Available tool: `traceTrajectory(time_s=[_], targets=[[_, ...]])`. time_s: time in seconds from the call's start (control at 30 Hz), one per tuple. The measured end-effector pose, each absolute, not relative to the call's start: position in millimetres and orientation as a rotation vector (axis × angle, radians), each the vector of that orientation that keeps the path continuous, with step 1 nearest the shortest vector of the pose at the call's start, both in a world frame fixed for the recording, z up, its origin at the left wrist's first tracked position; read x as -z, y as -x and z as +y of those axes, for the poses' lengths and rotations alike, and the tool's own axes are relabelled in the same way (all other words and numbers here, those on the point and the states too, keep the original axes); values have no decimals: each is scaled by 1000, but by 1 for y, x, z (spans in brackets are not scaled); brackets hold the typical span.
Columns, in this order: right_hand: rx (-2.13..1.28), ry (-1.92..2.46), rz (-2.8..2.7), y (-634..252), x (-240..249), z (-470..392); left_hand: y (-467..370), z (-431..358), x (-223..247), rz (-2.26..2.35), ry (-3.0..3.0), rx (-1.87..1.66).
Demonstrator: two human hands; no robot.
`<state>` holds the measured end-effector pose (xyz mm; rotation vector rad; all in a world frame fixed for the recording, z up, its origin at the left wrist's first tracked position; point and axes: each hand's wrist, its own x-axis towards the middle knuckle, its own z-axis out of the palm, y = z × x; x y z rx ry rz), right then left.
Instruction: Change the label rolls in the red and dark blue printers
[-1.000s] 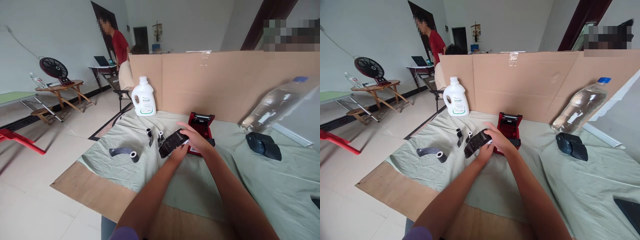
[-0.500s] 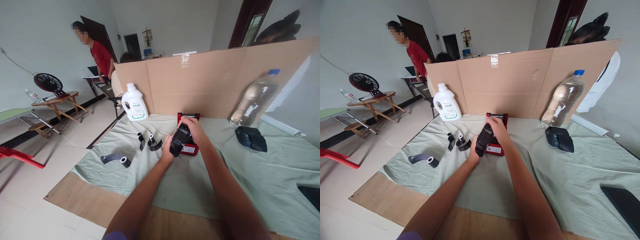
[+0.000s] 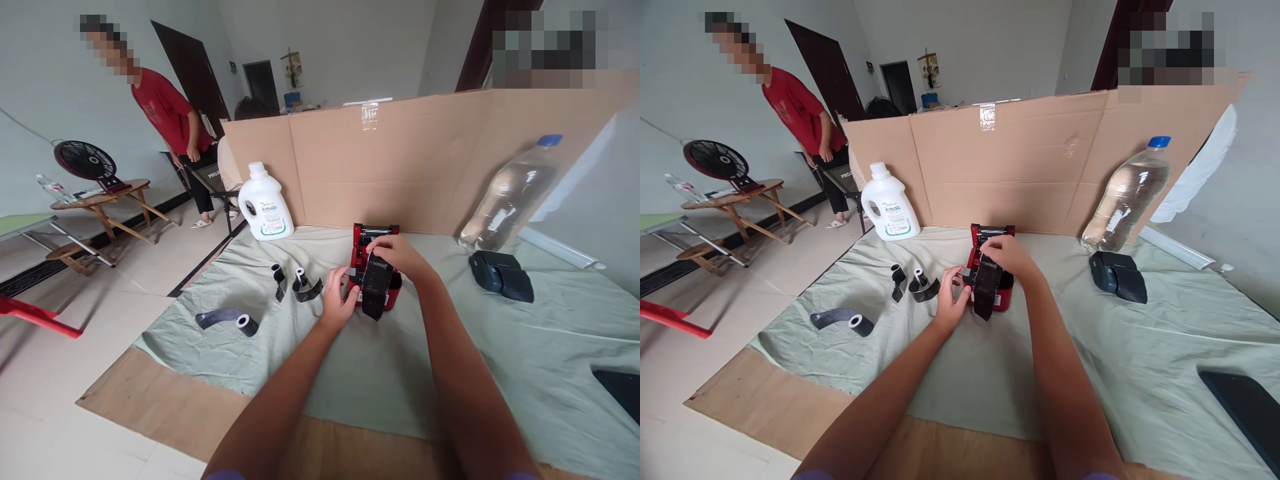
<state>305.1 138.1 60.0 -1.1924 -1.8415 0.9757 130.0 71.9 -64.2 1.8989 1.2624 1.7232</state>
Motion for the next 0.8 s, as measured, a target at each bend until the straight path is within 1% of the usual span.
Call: traceTrajectory(time_s=[0.13, 0.2, 0.37, 0.5, 0.63, 0.73, 0.8], targets=[[-1067, 1256, -1875, -315, -51, 146, -131, 71, 64, 1272, -1910, -1709], [-1024, 1205, -1903, -313, -44, 151, -130, 70, 62, 1295, -1940, -1684], [-777, 1136, -1986, -301, -28, 162, -128, 66, 59, 1328, -2125, -1616], [-758, 1166, -2022, -296, -17, 169, -128, 63, 60, 1321, -2293, -1505], [-799, 1198, -2062, -292, -8, 176, -132, 62, 58, 1383, -2344, -1482], [-839, 1222, -2064, -292, -11, 176, -137, 61, 55, 1428, -2333, -1473], [-833, 1224, -2076, -297, -21, 171, -140, 61, 53, 1436, -2316, -1490]])
